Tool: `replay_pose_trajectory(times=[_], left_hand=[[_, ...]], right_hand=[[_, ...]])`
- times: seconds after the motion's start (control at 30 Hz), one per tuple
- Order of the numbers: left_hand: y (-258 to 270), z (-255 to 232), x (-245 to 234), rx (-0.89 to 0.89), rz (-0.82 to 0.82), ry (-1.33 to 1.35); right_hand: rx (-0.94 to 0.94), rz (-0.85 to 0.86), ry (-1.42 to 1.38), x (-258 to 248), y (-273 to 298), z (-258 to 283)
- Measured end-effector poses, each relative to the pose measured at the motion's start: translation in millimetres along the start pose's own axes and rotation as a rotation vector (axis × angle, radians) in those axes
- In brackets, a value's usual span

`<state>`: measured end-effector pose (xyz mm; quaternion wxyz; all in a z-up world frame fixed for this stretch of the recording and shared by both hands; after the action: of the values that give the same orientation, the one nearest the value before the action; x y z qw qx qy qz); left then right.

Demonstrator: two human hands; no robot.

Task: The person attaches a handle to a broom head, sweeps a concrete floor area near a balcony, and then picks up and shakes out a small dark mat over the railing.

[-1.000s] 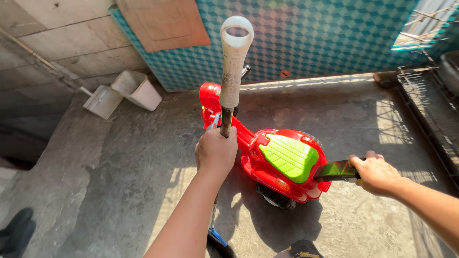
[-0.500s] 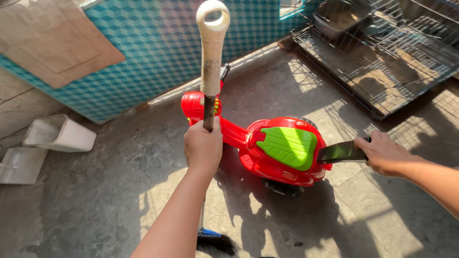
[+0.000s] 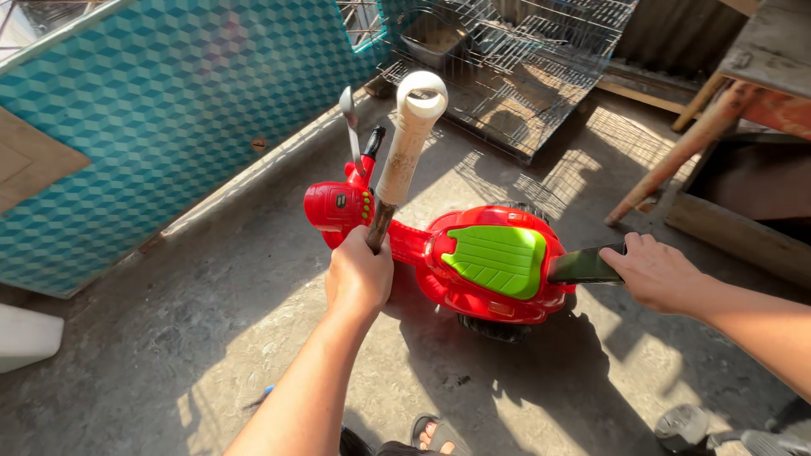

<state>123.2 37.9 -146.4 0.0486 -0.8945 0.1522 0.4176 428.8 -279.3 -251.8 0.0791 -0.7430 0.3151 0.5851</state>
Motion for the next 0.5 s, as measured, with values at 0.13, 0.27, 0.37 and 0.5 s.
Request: replay_pose_trajectory(times=[0.13, 0.27, 0.37, 0.5], left_hand=[[34, -8, 8, 0.042, 0.049, -0.017], [63, -13, 15, 0.031, 0.143, -0.054], [77, -15, 24, 0.077, 0.196, -0.099], [92, -11, 40, 0.153, 0.286, -0.123]], right_hand=[[0.059, -0.004, -0.021, 13, 58, -18], [0.229, 0.15, -0.147, 24, 121, -29], [0.366, 0.227, -0.22, 33, 160, -32], [0.453, 0.27, -0.263, 51, 211, -28]])
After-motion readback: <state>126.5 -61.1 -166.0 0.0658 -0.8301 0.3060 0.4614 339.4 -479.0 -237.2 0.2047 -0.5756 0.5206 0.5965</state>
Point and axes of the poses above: each hand's wrist, its own y-axis away from the middle knuckle, its own x-axis out of the palm, z = x × y, the point moved 6 cm from there along -y, towards the middle knuckle, and after that the axes turned 12 degrees about -z, right-handed, at the moved point
